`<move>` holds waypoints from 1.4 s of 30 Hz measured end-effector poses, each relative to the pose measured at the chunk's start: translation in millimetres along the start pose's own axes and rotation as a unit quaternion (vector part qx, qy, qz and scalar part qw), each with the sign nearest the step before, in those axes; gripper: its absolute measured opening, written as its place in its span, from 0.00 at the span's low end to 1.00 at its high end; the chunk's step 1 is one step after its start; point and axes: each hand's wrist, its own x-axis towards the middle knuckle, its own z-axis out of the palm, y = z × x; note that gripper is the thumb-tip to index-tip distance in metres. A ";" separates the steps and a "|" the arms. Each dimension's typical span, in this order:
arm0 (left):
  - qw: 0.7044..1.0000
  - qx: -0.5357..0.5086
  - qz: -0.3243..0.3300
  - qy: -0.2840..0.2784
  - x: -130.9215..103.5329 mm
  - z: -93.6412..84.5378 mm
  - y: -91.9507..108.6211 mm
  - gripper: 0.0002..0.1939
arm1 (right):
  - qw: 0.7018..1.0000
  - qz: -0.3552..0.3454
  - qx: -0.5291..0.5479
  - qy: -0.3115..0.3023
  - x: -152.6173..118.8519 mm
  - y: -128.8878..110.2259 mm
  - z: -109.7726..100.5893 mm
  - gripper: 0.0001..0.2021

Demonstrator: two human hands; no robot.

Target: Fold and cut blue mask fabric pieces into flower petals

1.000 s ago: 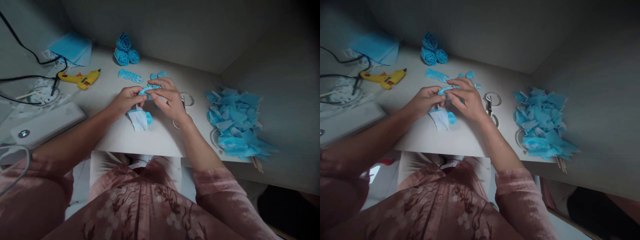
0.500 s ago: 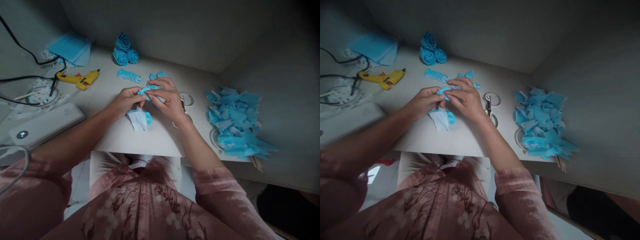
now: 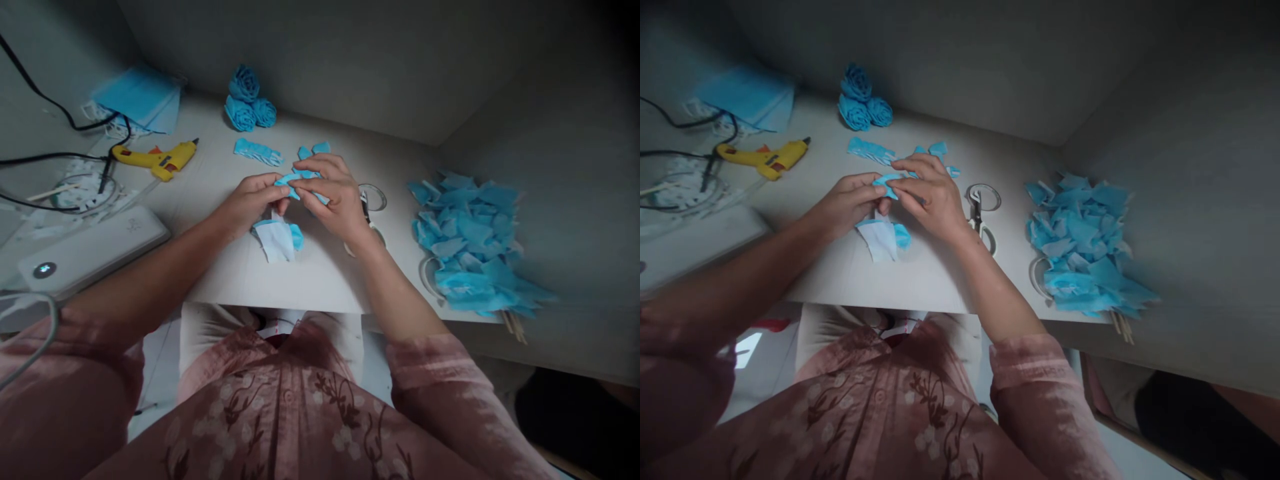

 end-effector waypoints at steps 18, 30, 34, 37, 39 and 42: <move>0.998 0.017 0.030 0.058 4.1 -1.3 -2.9 0.10 | 0.975 0.164 0.145 0.025 -5.5 8.4 8.1 0.30; 0.995 0.082 0.030 0.046 1.6 -0.1 -3.0 0.13 | 0.965 0.169 0.197 -0.022 -5.6 12.4 22.1 0.27; 0.999 0.039 0.016 0.014 3.2 -1.7 0.1 0.16 | 0.963 0.178 0.199 -0.014 -3.6 9.7 13.5 0.22; 0.999 -0.019 -0.001 0.037 5.5 -3.7 3.6 0.18 | 0.954 0.200 0.225 0.004 -3.2 9.5 5.7 0.18; 0.997 -0.048 -0.007 0.063 6.7 -5.5 5.8 0.16 | 0.947 0.212 0.242 0.001 -3.1 9.9 2.5 0.18; 0.995 -0.056 -0.005 0.088 7.7 -7.6 6.7 0.10 | 0.939 0.222 0.263 -0.020 -2.7 9.6 3.7 0.19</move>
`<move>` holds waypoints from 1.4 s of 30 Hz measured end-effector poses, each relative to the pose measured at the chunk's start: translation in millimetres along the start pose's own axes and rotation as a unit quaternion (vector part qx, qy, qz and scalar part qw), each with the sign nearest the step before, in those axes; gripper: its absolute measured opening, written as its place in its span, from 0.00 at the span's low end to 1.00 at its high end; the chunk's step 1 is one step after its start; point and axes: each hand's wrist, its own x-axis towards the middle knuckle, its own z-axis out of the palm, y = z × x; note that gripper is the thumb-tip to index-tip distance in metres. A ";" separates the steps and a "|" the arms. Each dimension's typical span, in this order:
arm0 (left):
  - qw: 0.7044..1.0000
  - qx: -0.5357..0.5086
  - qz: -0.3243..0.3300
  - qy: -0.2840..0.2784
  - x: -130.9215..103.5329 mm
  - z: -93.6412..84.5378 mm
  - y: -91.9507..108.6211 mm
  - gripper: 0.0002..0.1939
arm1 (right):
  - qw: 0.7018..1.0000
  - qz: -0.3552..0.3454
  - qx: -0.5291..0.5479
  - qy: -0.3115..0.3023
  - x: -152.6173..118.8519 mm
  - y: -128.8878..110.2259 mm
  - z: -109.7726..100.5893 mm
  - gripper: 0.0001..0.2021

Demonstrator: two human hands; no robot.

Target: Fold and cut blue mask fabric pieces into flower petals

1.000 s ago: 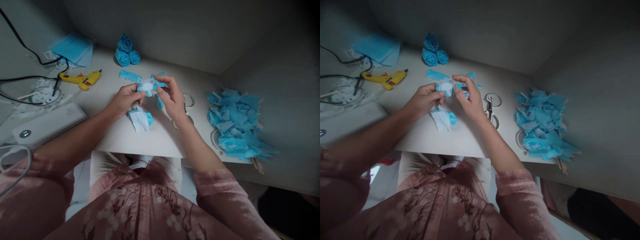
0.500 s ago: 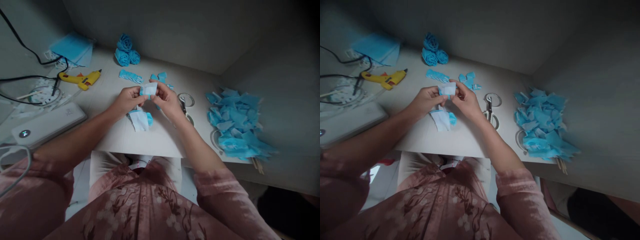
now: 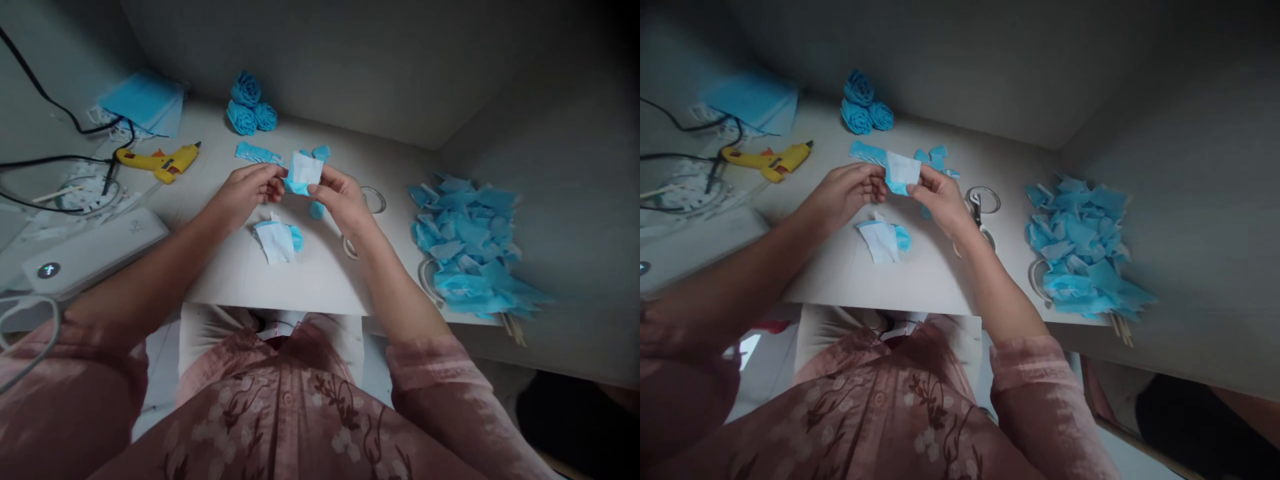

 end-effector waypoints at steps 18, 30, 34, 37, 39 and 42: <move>1.000 0.005 0.028 0.006 2.8 -2.7 -9.7 0.16 | 0.992 0.083 0.089 -0.024 -5.1 -15.0 14.9 0.16; 1.000 0.014 0.019 0.015 1.0 -2.5 -7.8 0.06 | 0.993 0.072 0.082 -0.041 -5.5 -15.3 17.2 0.16; 1.000 0.005 0.018 0.019 3.1 -1.4 -6.9 0.08 | 0.993 0.073 0.085 -0.036 -5.1 -14.1 17.3 0.17; 1.000 0.005 -0.006 0.026 4.1 -1.5 -5.6 0.15 | 0.993 0.069 0.093 -0.034 -4.6 -13.3 16.8 0.17; 1.000 0.013 -0.011 0.017 3.7 -2.6 -5.8 0.15 | 0.993 0.064 0.090 -0.036 -4.3 -13.2 16.3 0.17; 0.999 0.038 0.008 0.006 2.4 -4.8 -8.0 0.09 | 0.994 0.060 0.076 -0.045 -4.6 -14.1 15.8 0.17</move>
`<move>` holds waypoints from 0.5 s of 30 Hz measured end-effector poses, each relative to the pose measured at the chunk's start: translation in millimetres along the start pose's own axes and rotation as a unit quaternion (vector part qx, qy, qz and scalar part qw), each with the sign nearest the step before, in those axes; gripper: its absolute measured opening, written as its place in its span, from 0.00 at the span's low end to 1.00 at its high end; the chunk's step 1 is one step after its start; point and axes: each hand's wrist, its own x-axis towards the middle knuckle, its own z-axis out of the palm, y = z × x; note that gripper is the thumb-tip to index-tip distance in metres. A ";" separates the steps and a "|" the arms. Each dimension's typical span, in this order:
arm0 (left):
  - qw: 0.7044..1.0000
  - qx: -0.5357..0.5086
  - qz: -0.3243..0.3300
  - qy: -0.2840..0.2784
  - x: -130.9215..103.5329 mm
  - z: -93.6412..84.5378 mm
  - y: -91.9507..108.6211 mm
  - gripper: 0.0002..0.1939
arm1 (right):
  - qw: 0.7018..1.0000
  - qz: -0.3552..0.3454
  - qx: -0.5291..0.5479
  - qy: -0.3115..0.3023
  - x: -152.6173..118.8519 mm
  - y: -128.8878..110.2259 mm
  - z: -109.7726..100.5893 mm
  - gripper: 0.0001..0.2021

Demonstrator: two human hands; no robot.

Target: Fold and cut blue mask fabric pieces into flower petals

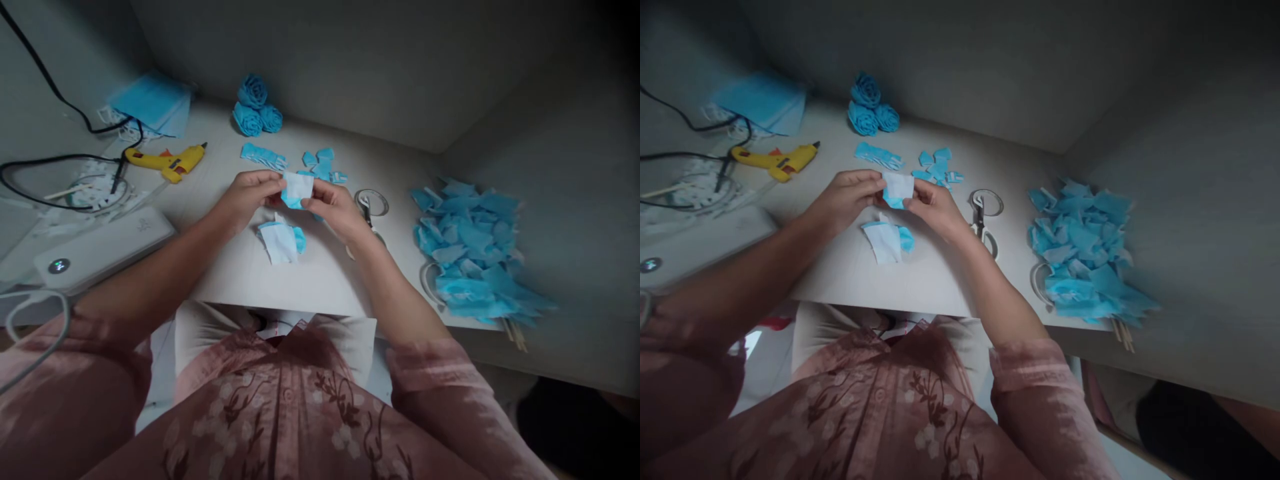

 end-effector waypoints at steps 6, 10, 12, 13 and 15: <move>0.999 0.022 0.040 0.030 1.8 0.2 -5.7 0.06 | 1.000 0.008 -0.024 0.007 -2.2 -2.3 1.3 0.13; 0.996 0.037 0.073 0.044 3.9 1.5 -6.4 0.10 | 0.999 0.016 -0.029 0.013 -2.0 -0.6 1.6 0.10; 0.995 0.044 0.078 0.042 2.9 2.4 -4.9 0.11 | 0.999 0.017 -0.027 0.012 -1.6 0.0 1.4 0.11; 0.995 0.041 0.078 0.039 1.8 3.1 -3.7 0.11 | 0.999 0.019 -0.027 0.011 -1.4 0.0 1.2 0.12; 0.996 0.022 0.075 0.032 -0.5 4.7 -0.8 0.11 | 0.999 0.025 -0.028 0.012 -1.1 -0.6 0.9 0.13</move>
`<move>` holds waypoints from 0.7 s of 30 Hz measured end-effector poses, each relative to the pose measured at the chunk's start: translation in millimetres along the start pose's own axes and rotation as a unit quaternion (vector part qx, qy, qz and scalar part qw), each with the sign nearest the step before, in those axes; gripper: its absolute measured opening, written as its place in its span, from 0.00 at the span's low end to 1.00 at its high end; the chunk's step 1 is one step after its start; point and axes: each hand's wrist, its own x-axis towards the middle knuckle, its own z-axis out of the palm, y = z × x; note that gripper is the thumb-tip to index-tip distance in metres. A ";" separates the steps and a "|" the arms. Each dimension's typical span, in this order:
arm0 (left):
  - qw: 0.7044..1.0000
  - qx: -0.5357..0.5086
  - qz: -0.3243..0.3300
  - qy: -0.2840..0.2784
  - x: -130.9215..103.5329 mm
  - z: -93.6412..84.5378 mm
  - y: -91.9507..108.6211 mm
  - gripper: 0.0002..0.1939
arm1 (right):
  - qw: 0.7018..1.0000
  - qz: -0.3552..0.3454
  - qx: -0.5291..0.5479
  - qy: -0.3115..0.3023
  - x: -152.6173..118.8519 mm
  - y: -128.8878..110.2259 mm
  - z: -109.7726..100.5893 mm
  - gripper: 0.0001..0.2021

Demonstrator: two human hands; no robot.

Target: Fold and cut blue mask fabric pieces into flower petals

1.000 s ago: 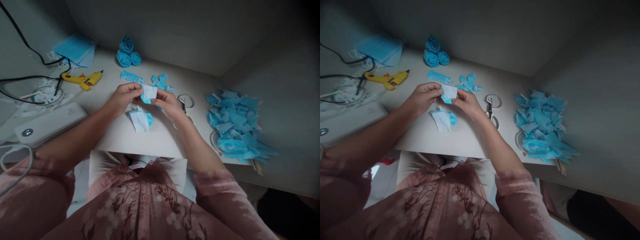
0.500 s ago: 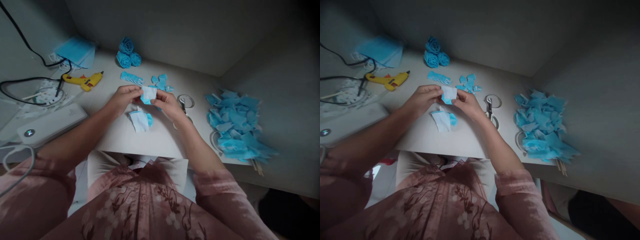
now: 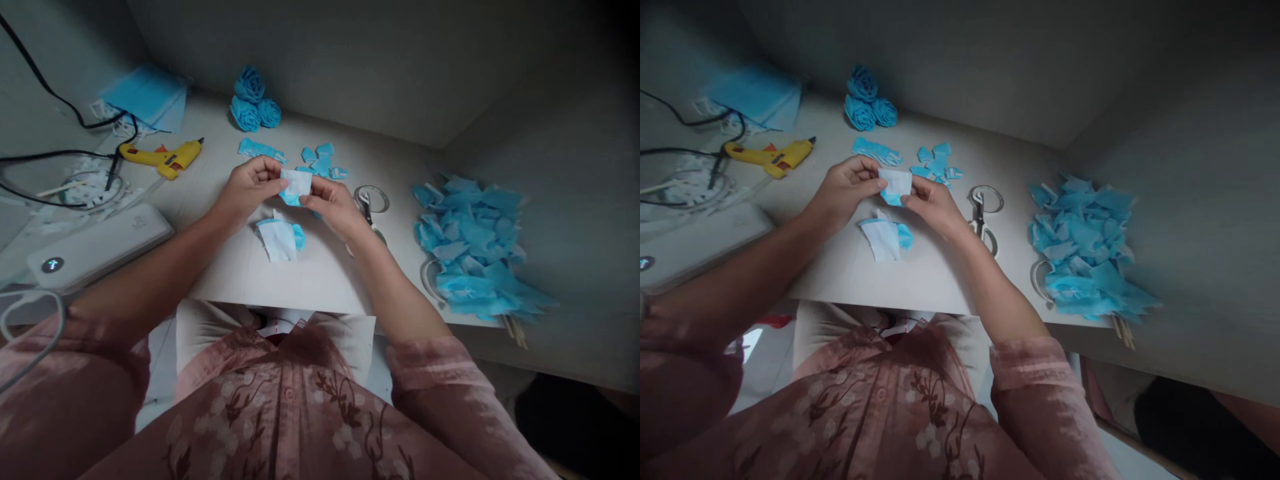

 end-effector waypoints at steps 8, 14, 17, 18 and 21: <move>0.994 -0.062 -0.085 0.001 -0.4 2.0 9.4 0.11 | 1.000 0.005 0.002 0.016 1.6 0.7 -2.3 0.14; 0.992 -0.006 -0.120 -0.030 -4.1 1.6 9.6 0.14 | 0.999 -0.020 0.016 0.043 4.5 5.6 -2.2 0.18; 0.994 0.034 -0.089 -0.049 -3.2 -1.8 2.0 0.11 | 0.999 -0.024 0.019 0.039 4.1 6.3 -0.8 0.22; 0.995 0.040 -0.080 -0.049 -2.6 -3.1 -0.8 0.10 | 0.999 -0.021 0.017 0.036 3.7 5.8 -0.8 0.23; 0.996 0.046 -0.063 -0.052 -1.7 -5.5 -5.3 0.11 | 0.999 -0.027 -0.005 0.039 1.6 1.2 -2.9 0.29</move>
